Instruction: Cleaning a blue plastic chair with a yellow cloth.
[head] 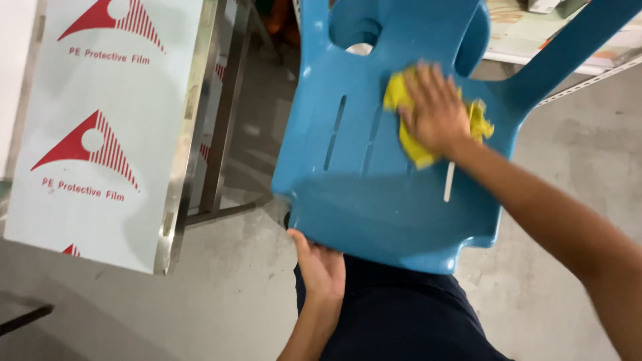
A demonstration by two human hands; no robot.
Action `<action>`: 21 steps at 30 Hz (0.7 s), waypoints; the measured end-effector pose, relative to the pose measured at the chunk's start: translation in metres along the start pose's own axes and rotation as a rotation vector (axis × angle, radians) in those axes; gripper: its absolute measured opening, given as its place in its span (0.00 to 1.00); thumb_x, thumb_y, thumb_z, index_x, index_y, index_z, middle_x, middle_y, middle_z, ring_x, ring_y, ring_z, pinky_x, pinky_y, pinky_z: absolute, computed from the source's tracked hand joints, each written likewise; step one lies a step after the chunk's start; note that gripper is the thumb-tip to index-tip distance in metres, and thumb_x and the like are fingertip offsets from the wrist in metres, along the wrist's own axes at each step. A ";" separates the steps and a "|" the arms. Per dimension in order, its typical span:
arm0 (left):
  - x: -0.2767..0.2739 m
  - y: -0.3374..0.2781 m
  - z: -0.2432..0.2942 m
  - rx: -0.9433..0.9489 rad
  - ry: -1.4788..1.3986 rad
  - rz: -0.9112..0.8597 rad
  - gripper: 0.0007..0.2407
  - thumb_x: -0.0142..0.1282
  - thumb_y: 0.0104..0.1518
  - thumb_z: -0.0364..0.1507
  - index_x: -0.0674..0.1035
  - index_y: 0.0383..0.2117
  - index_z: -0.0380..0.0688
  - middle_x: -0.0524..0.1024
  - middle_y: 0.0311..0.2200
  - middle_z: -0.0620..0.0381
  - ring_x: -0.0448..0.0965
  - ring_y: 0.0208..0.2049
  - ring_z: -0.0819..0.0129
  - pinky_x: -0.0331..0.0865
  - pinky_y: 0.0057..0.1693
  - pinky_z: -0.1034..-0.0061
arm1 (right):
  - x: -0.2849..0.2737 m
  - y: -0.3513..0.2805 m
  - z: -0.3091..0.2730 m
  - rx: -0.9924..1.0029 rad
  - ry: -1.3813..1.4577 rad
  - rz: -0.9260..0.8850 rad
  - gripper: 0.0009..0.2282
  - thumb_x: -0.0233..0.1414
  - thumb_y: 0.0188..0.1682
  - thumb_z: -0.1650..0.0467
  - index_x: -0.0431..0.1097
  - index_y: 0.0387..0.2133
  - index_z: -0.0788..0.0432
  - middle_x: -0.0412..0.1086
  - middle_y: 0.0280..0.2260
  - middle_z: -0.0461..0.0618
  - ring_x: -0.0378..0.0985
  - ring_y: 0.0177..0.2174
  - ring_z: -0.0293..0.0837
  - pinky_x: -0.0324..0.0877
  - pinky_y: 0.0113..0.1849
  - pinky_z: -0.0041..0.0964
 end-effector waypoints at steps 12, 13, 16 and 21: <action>0.013 0.012 -0.010 0.039 -0.079 -0.064 0.35 0.38 0.60 0.54 0.57 0.69 0.43 0.58 0.70 0.55 0.58 0.69 0.60 0.53 0.71 0.62 | 0.002 -0.083 -0.104 -0.260 0.036 -0.064 0.31 0.47 0.54 0.61 0.48 0.69 0.58 0.52 0.69 0.59 0.64 0.61 0.56 0.73 0.48 0.50; 0.012 0.012 -0.011 0.037 -0.084 -0.043 0.35 0.38 0.60 0.54 0.58 0.69 0.43 0.59 0.70 0.56 0.59 0.69 0.61 0.54 0.71 0.63 | 0.000 -0.100 -0.124 -0.292 0.090 -0.171 0.31 0.48 0.52 0.61 0.49 0.69 0.56 0.51 0.68 0.58 0.61 0.62 0.57 0.71 0.50 0.52; 0.014 0.013 -0.008 0.014 -0.094 -0.029 0.34 0.38 0.60 0.54 0.59 0.68 0.44 0.60 0.69 0.56 0.60 0.68 0.61 0.54 0.70 0.64 | -0.022 -0.127 -0.176 -0.467 0.132 -0.137 0.29 0.50 0.51 0.60 0.53 0.67 0.52 0.52 0.68 0.54 0.57 0.65 0.57 0.65 0.56 0.54; 0.013 0.018 -0.014 -0.062 -0.147 -0.100 0.36 0.37 0.60 0.56 0.60 0.68 0.40 0.62 0.68 0.49 0.61 0.67 0.57 0.55 0.69 0.61 | -0.010 -0.106 -0.180 -0.608 0.147 -0.051 0.29 0.51 0.50 0.55 0.58 0.64 0.49 0.51 0.67 0.55 0.50 0.66 0.58 0.55 0.60 0.58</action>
Point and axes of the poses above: each hand's wrist, its own y-axis towards the middle knuckle, its own x-axis out of the palm, z = x × y, the point moved 8 cm from there along y, towards the middle knuckle
